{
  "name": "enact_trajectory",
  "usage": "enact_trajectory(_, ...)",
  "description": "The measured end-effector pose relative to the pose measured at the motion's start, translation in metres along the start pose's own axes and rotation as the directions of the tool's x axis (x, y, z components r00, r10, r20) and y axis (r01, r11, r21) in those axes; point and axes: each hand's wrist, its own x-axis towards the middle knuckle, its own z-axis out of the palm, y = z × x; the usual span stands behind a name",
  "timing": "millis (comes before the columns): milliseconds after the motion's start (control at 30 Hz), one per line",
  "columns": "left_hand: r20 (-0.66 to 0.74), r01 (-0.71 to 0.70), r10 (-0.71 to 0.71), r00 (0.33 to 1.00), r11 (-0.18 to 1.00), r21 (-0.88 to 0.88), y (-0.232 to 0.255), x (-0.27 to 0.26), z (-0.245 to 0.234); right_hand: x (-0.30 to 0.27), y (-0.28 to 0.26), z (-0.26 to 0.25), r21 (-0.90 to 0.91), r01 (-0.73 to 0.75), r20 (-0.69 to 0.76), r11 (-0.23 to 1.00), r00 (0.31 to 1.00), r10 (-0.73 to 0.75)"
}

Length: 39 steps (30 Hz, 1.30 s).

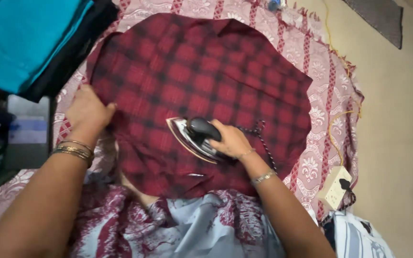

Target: Ironing a red and black checkered shirt on a mat on the floor.

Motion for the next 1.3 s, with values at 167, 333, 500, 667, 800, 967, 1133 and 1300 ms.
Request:
enact_trajectory(167, 0.008, 0.177, -0.179, 0.984, 0.958, -0.224, -0.051, 0.057, 0.079, 0.072, -0.082, 0.030, -0.133, -0.088, -0.061, 0.987, 0.995, 0.081)
enact_trajectory(333, 0.336, 0.242, -0.136, 0.932, 0.923, -0.298, -0.069, 0.076, 0.078, 0.164, -0.146, 0.059, -0.124, -0.278, -0.208, 0.952, 0.946, 0.249)
enact_trajectory(500, 0.425, 0.182, -0.054, 0.904, 0.947, -0.267, -0.069, 0.075, 0.065, 0.251, -0.163, 0.056, 0.056, -0.422, -0.398, 0.905, 0.822, 0.408)
enact_trajectory(667, 0.435, 0.235, -0.063, 0.898, 0.906, -0.353, -0.071, 0.081, 0.074, 0.304, -0.138, 0.046, 0.084, -0.474, -0.390, 0.876, 0.794, 0.467)
enact_trajectory(800, 0.473, 0.325, -0.094, 0.876, 0.840, -0.435, -0.075, 0.083, 0.086, 0.290, -0.135, 0.038, 0.033, -0.474, -0.323, 0.880, 0.828, 0.458)
enact_trajectory(967, 0.385, 0.268, -0.127, 0.914, 0.902, -0.339, -0.057, 0.061, 0.047, 0.207, -0.117, 0.041, -0.022, -0.445, -0.275, 0.895, 0.864, 0.422)
enact_trajectory(1133, 0.222, 0.214, -0.163, 0.961, 0.950, -0.230, -0.025, 0.030, 0.024, 0.095, -0.100, 0.052, -0.088, -0.488, -0.233, 0.868, 0.858, 0.458)
enact_trajectory(1300, -0.168, -0.297, 0.288, 0.943, 0.954, -0.031, 0.024, 0.021, 0.060, 0.048, -0.090, 0.061, -0.079, -0.524, -0.253, 0.848, 0.833, 0.492)
